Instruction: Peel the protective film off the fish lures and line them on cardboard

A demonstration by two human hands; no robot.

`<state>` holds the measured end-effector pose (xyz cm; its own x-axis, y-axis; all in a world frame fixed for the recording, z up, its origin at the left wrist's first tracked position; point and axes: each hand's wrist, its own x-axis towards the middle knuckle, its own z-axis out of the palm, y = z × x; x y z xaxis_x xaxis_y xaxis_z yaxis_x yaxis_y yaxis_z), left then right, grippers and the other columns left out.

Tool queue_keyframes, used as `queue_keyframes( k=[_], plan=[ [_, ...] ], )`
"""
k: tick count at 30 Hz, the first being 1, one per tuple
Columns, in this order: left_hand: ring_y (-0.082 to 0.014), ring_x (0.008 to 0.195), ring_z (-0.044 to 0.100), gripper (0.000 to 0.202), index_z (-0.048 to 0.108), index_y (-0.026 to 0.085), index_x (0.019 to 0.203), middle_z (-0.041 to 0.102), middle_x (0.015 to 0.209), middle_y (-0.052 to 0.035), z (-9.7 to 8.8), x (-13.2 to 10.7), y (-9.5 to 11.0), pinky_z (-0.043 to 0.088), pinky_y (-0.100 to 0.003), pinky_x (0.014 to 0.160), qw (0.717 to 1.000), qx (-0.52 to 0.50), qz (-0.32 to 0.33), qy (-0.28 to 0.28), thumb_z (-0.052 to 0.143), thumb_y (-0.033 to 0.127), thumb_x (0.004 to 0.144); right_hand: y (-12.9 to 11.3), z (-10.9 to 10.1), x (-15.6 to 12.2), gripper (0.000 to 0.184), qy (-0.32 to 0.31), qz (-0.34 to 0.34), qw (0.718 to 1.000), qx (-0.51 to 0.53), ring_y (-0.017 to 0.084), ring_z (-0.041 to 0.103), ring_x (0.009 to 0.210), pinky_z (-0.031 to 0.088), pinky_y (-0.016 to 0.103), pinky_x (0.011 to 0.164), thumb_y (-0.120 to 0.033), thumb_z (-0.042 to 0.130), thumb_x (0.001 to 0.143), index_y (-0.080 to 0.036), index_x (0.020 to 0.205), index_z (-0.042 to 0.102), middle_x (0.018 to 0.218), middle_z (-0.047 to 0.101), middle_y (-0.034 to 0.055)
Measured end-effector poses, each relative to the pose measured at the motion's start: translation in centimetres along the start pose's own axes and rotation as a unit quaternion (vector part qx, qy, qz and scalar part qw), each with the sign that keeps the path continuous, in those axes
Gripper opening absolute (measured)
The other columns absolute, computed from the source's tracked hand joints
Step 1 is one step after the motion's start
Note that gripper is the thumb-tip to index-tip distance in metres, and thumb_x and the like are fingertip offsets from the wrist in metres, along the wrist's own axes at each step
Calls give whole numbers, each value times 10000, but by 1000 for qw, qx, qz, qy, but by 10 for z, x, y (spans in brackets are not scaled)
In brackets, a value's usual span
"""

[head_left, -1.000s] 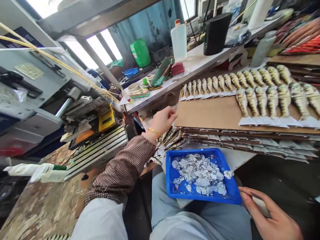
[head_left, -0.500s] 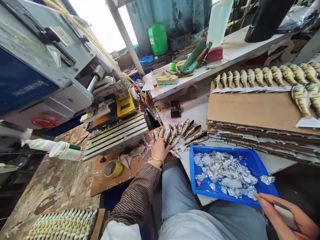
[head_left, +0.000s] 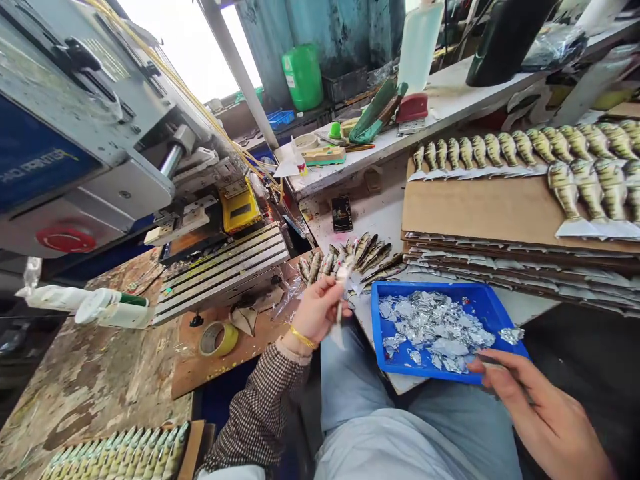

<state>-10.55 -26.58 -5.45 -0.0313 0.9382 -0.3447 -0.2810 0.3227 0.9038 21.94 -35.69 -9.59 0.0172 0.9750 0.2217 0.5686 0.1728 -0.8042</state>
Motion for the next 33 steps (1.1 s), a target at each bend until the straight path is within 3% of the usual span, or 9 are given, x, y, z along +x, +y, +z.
queue_keyframes(
  k=[4,7,10,18,28,33],
  plan=[
    [-104,580,642,478,585,164,906,608,739,26,48,-28,-31,584,-237,563,972,-155,-135,-118,930,369,645,-25,9,19,182,-6,-111,994,10,153,722,595,571,196,549,-407,573,1000,-270,973,689,772,760,-27],
    [-107,597,653,423,586,172,929,623,768,17,75,-39,-53,592,-234,560,946,-211,-174,-171,900,341,701,-33,12,26,135,-10,-133,991,17,152,708,624,553,218,584,-349,586,999,-257,971,680,830,756,-13],
    [-93,579,624,362,598,161,921,617,750,9,89,-45,-64,595,-240,577,932,-223,-197,-208,855,362,764,-33,13,26,139,-26,-122,992,18,149,698,648,530,229,604,-324,575,1009,-250,956,679,847,751,-10],
    [-79,556,541,368,621,133,911,574,698,3,97,-52,-68,554,-229,571,925,-215,-214,-229,847,383,766,-32,12,19,272,-76,-59,995,33,130,613,611,464,233,587,-370,511,1038,-231,873,677,752,692,-20],
    [-68,519,480,392,592,135,804,554,647,11,95,-54,-68,499,-234,550,924,-188,-240,-232,877,390,717,-24,5,17,422,-258,40,959,108,138,519,623,408,254,574,-494,452,1052,-212,804,644,683,588,-21],
    [-76,534,494,400,599,133,811,559,648,5,93,-54,-71,468,-229,551,927,-181,-241,-222,881,398,711,-25,9,12,435,-249,15,965,79,141,512,619,388,263,573,-489,407,1076,-216,789,587,693,590,-13]
  ],
)
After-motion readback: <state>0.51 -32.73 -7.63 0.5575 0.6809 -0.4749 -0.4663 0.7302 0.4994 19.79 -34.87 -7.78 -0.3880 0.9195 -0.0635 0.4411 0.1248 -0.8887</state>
